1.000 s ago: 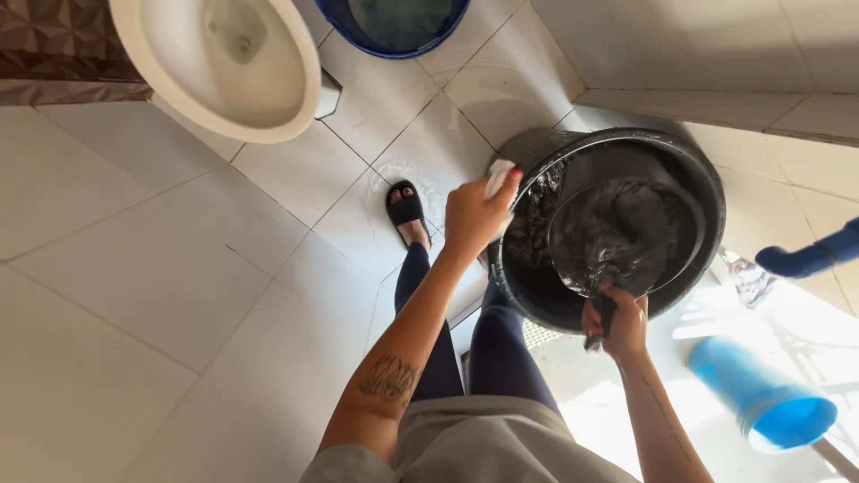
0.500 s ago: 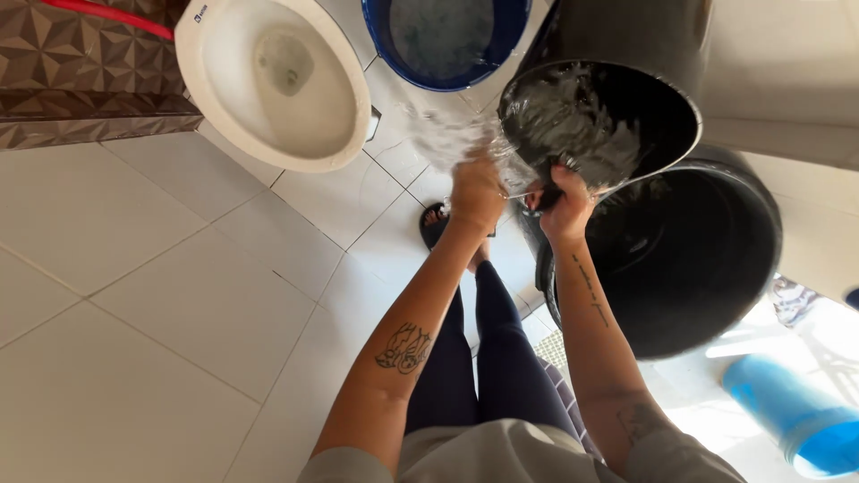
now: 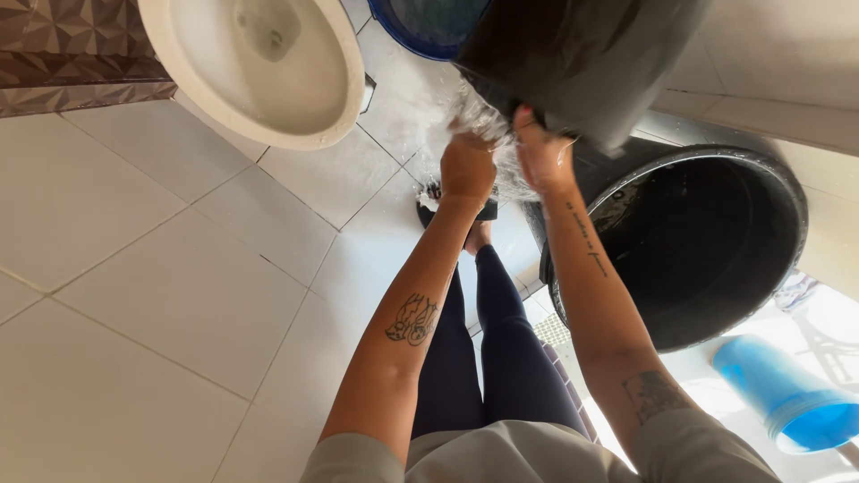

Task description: Cleaning a bathroom shelf, toiletries, and soap tray with a cloth.

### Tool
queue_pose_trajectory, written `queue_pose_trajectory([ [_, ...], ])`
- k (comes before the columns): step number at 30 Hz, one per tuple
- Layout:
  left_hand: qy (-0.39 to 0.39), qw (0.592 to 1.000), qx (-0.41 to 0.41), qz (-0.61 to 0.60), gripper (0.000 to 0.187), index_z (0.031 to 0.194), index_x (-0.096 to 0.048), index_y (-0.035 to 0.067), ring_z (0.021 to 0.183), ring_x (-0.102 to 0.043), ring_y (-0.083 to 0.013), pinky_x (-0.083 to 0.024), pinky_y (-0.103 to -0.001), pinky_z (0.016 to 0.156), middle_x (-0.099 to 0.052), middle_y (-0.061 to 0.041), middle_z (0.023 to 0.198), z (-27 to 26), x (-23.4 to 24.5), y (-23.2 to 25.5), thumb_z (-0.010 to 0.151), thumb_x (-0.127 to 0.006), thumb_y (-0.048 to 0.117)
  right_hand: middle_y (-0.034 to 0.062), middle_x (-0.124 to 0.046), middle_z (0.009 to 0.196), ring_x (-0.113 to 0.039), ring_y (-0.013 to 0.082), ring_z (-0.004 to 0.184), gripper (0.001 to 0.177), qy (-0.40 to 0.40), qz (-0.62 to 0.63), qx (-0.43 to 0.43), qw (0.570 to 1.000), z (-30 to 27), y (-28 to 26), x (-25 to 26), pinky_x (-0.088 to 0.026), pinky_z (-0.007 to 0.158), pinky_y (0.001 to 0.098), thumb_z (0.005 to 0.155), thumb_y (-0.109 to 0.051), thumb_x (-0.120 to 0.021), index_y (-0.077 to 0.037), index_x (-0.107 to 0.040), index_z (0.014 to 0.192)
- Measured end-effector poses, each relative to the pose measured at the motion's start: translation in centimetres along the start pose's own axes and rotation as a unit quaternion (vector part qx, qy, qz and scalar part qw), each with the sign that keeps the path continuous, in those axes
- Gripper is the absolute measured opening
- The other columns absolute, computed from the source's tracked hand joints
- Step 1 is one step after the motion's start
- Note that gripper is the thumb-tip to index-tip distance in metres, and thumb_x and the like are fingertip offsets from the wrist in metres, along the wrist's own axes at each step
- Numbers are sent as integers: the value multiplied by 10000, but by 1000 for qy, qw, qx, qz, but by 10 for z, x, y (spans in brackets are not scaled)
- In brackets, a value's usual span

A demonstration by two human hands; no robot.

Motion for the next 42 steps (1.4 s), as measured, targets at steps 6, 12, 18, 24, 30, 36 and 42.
queue_pose_trajectory([
  [6,2,997,72,-4,167,1072,-691,52,997,-706,-377,-582,-430,884,-728,-174,1064,1,-17,-3,910,-660,77,34,-643,1248,-605,170,1133,356,-4,96,-109,989,-23,75,7,-523,1004,318,1032,-183,-719,-69,-582,1341],
  [12,-13,1000,2,-27,220,1078,-686,75,950,-708,-394,-572,-467,827,-714,-170,1082,-22,18,43,875,-624,15,98,-633,1332,-573,230,1158,567,-11,282,-39,959,-65,-21,-61,-474,1030,378,1128,-420,-602,-35,-518,1537],
  [18,-42,995,-15,-90,170,1131,-668,55,894,-721,-365,-572,-451,792,-720,-168,1074,-51,37,90,1014,-593,153,62,-596,1452,-497,229,1409,733,160,426,47,889,-116,-55,2,-358,1233,457,973,-521,-519,-8,-455,1494],
  [24,-45,973,16,-227,237,1146,-688,64,880,-743,-321,-577,-386,760,-753,-167,993,-74,41,122,1073,-550,243,13,-574,1427,-510,204,1331,678,139,146,-79,976,-139,-35,-19,-363,1163,357,997,-547,-498,-152,-425,1544],
  [30,-76,874,179,-444,351,1236,-689,79,840,-701,-184,-543,-302,728,-734,-105,983,-77,42,83,1078,-537,353,139,-655,1312,-607,273,1222,627,-9,362,-115,925,-107,-27,-50,-476,1082,366,993,-547,-384,-42,-581,1310],
  [36,68,841,261,-468,311,1322,-553,191,1105,-589,-313,-552,-385,905,-593,-172,1226,-54,55,39,1074,-565,379,144,-615,1377,-622,273,1234,297,-7,90,-25,996,-113,-75,-117,-534,1063,404,1087,-226,-640,-79,-611,1344],
  [42,-17,454,289,-843,290,1205,-592,59,955,-615,-228,-548,-317,833,-624,-115,1053,-40,-19,-10,1066,-584,314,120,-738,1154,-689,205,1133,166,-110,-433,210,870,-117,-97,-171,-528,964,312,1047,-145,-644,-67,-629,1193],
])
Point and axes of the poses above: each hand's wrist, its own z-axis towards the middle knuckle, its own x-axis out of the back of the hand, y = z × x, the point moved 6 cm from there along z, towards the middle knuckle
